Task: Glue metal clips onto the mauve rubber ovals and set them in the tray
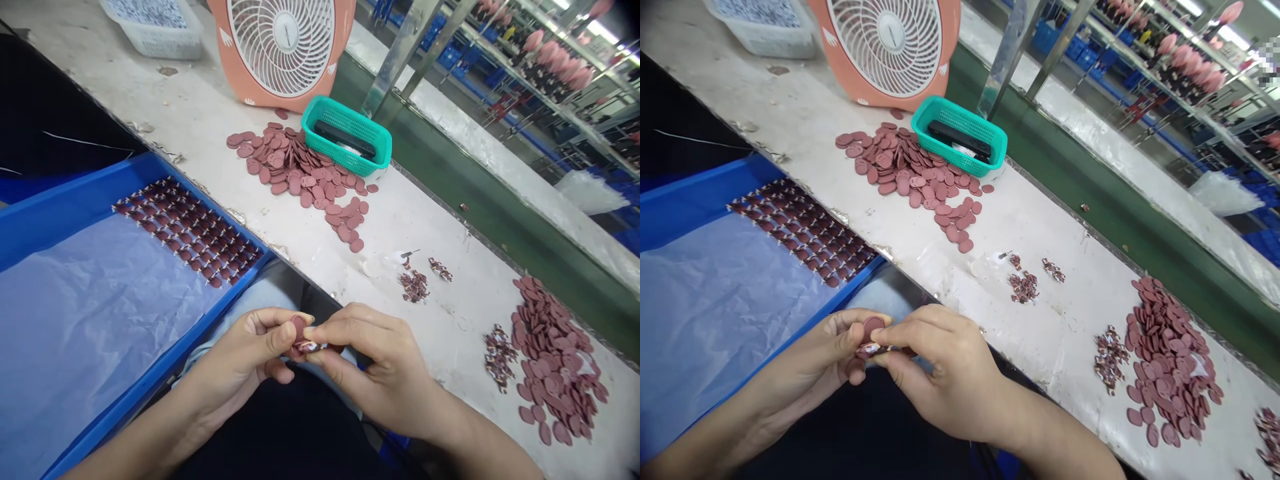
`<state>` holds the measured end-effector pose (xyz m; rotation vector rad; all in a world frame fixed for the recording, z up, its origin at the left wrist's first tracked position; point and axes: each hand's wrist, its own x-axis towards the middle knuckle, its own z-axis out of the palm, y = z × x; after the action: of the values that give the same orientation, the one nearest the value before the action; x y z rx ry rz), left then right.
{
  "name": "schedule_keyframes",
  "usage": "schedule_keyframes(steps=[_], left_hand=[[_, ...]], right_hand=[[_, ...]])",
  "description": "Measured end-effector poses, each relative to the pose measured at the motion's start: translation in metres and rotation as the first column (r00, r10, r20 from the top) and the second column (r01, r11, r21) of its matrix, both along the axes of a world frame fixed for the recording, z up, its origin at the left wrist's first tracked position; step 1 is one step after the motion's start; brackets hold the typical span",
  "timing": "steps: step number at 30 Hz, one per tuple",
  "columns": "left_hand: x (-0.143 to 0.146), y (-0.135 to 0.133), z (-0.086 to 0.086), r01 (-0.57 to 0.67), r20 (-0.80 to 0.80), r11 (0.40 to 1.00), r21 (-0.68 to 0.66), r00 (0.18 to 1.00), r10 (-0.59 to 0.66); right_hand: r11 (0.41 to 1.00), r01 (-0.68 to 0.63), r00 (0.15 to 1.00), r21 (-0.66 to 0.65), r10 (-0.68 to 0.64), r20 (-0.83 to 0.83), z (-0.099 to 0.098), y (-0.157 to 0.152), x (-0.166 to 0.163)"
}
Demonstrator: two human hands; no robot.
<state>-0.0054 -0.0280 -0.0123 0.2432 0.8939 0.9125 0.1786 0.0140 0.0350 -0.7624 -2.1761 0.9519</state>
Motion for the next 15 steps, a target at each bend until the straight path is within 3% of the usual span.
schedule_keyframes(steps=[5, 9, 15], left_hand=[[-0.011, -0.004, -0.008, -0.009, 0.090, 1.000, -0.004, 0.996, 0.009], [-0.017, -0.003, -0.016, -0.056, 0.220, 0.994, -0.095, 0.972, 0.076], [-0.023, -0.002, -0.030, -0.080, 0.317, 0.983, -0.165, 0.940, 0.130]], right_hand=[[0.999, -0.022, 0.998, -0.027, 0.024, 0.058, 0.000, 0.003, -0.013], [1.000, 0.014, 0.999, -0.021, -0.013, 0.052, -0.003, 0.007, -0.020], [0.989, 0.056, 0.997, -0.133, -0.049, 0.054, -0.012, 0.008, -0.028]])
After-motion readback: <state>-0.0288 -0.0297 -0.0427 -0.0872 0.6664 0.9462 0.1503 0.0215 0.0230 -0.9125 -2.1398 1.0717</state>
